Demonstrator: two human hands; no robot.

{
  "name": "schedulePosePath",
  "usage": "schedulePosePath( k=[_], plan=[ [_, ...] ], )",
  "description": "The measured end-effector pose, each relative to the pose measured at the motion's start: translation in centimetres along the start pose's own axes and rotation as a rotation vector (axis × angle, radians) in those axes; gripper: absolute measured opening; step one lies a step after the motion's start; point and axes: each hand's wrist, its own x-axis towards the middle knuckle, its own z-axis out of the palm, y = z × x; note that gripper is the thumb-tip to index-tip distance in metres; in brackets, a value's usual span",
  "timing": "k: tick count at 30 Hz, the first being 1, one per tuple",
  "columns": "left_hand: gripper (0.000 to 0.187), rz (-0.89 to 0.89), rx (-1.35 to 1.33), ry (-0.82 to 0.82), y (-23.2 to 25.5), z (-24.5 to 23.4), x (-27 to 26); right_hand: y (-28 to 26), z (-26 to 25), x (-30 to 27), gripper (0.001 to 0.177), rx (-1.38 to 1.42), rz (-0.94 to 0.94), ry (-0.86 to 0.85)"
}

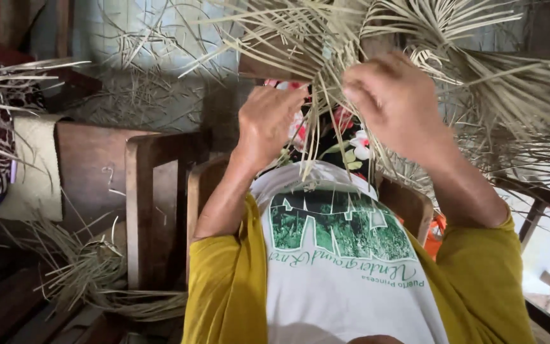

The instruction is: Weaving natural fiber strands together to form a circular object, possibly a hat or basket.

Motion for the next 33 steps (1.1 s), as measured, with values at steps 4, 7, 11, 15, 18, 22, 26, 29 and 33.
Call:
schedulePosePath(
  k=[4, 7, 11, 15, 18, 22, 26, 29, 33],
  plan=[
    [0.01, -0.419, -0.365, -0.114, 2.2, -0.6, 1.8, 0.3, 3.1, 0.3, 0.013, -0.531, -0.468, 0.279],
    [0.004, -0.432, -0.431, -0.09, 2.8, -0.3, 2.5, 0.6, 4.3, 0.5, 0.018, -0.66, -0.42, 0.24],
    [0.017, -0.436, -0.66, -0.08, 2.4, 0.0, 1.8, 2.1, 4.2, 0.5, 0.018, -0.72, -0.419, 0.307],
    [0.018, -0.507, -0.866, -0.075, 1.4, -0.5, -0.7, 1.3, -2.0, 1.8, 0.014, -0.367, -0.093, 0.085],
    [0.016, -0.63, -1.017, -0.059, 1.1, -1.8, -2.5, 4.3, -3.4, -0.2, 0.009, -1.194, -0.038, 0.1],
    [0.017, -0.637, -0.741, -0.069, 1.5, -2.8, -2.3, 15.4, -1.1, -3.6, 0.053, -1.246, -0.046, 0.581],
    [0.017, -0.5, -0.586, -0.03, 1.4, -0.9, -1.3, -7.8, -2.3, 6.0, 0.086, 0.318, 1.213, 0.282],
    [0.013, -0.506, -0.49, -0.03, 1.3, -0.8, -0.1, -1.4, 3.0, 3.0, 0.023, -0.251, -0.406, 0.101],
    [0.013, -0.528, -0.461, 0.123, -1.1, -0.9, -1.3, -0.7, 2.0, 3.1, 0.009, 0.315, 0.051, -0.189]
  ],
)
